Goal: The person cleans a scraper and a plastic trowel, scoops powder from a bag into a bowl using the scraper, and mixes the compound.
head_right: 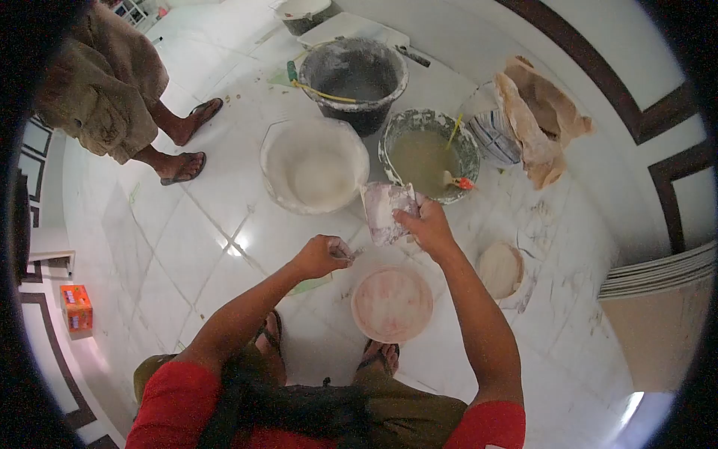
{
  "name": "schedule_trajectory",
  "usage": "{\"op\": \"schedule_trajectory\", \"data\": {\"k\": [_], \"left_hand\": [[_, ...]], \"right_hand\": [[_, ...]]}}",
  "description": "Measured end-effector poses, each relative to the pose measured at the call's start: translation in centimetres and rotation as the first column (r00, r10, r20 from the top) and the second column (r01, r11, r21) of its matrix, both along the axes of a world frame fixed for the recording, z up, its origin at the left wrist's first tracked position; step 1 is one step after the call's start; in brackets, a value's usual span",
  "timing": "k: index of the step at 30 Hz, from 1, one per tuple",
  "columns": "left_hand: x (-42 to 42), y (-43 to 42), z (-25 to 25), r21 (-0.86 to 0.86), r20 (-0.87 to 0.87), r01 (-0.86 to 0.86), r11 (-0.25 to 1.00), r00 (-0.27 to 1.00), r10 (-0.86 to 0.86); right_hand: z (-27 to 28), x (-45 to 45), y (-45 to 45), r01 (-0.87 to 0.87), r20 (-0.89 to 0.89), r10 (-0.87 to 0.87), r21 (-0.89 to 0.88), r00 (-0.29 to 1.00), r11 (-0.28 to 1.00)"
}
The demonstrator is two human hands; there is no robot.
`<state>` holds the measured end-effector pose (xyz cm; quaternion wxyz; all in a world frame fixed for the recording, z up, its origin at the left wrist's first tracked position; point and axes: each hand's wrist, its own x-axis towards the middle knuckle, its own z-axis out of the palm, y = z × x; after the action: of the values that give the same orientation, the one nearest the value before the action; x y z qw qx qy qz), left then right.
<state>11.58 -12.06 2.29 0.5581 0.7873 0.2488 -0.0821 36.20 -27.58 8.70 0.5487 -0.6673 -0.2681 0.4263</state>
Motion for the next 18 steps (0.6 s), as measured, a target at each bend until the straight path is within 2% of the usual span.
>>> {"op": "schedule_trajectory", "data": {"k": [1, 2, 4, 6, 7, 8, 9, 10, 12, 13, 15, 16, 18], "left_hand": [[0.2, 0.6, 2.2, 0.007, 0.009, -0.009, 1.0, 1.0, 0.009], [0.3, 1.5, 4.4, -0.026, 0.046, -0.026, 0.999, 0.999, 0.028], [0.5, 3.1, 8.6, -0.052, 0.086, -0.045, 0.998, 0.995, 0.05], [0.5, 4.5, 11.4, -0.043, 0.174, -0.249, 0.968, 0.952, 0.253], [0.5, 4.9, 12.2, -0.035, 0.177, -0.255, 0.966, 0.95, 0.257], [0.5, 5.2, 12.8, 0.047, 0.196, -0.313, 0.948, 0.934, 0.299], [0.6, 5.3, 13.3, 0.126, 0.218, -0.371, 0.92, 0.915, 0.339], [0.5, 5.3, 12.7, 0.132, 0.219, -0.379, 0.916, 0.912, 0.346], [0.3, 4.9, 10.9, 0.229, 0.379, -0.421, 0.878, 0.869, 0.318], [0.0, 4.8, 10.4, 0.23, 0.379, -0.426, 0.875, 0.867, 0.323], [-0.2, 4.5, 9.7, 0.268, 0.505, -0.39, 0.881, 0.836, 0.217], [-0.2, 4.5, 9.5, 0.268, 0.505, -0.391, 0.88, 0.835, 0.218], [-0.3, 4.6, 9.0, 0.374, 0.544, -0.368, 0.851, 0.83, 0.12]], "right_hand": [[0.9, 0.1, 0.7, 0.023, -0.1, -0.019, 0.033, 0.995, 0.999], [1.7, 0.0, 1.5, 0.014, -0.092, -0.01, 0.039, 0.996, 0.999], [2.9, -0.6, 2.7, 0.137, -0.138, -0.113, 0.178, 0.984, 0.974], [2.0, -0.4, 3.5, 0.116, -0.143, -0.09, 0.183, 0.986, 0.976], [1.7, -0.3, 4.0, 0.097, -0.15, -0.07, 0.181, 0.986, 0.979], [1.4, -0.5, 4.3, 0.09, -0.15, -0.062, 0.189, 0.987, 0.978], [1.8, -1.3, 4.7, 0.125, -0.234, -0.093, 0.127, 0.968, 0.984], [2.2, -2.1, 5.1, 0.154, -0.314, -0.128, 0.061, 0.941, 0.986], [3.3, -3.4, 5.8, 0.145, -0.319, -0.116, 0.069, 0.941, 0.987], [3.6, -3.8, 5.9, 0.145, -0.322, -0.116, 0.07, 0.94, 0.987], [2.8, -4.3, 6.2, 0.135, -0.3, -0.107, 0.073, 0.948, 0.988], [2.4, -4.5, 6.3, 0.131, -0.278, -0.105, 0.076, 0.955, 0.988], [2.3, -4.7, 6.5, 0.13, -0.268, -0.105, 0.078, 0.958, 0.988]]}}
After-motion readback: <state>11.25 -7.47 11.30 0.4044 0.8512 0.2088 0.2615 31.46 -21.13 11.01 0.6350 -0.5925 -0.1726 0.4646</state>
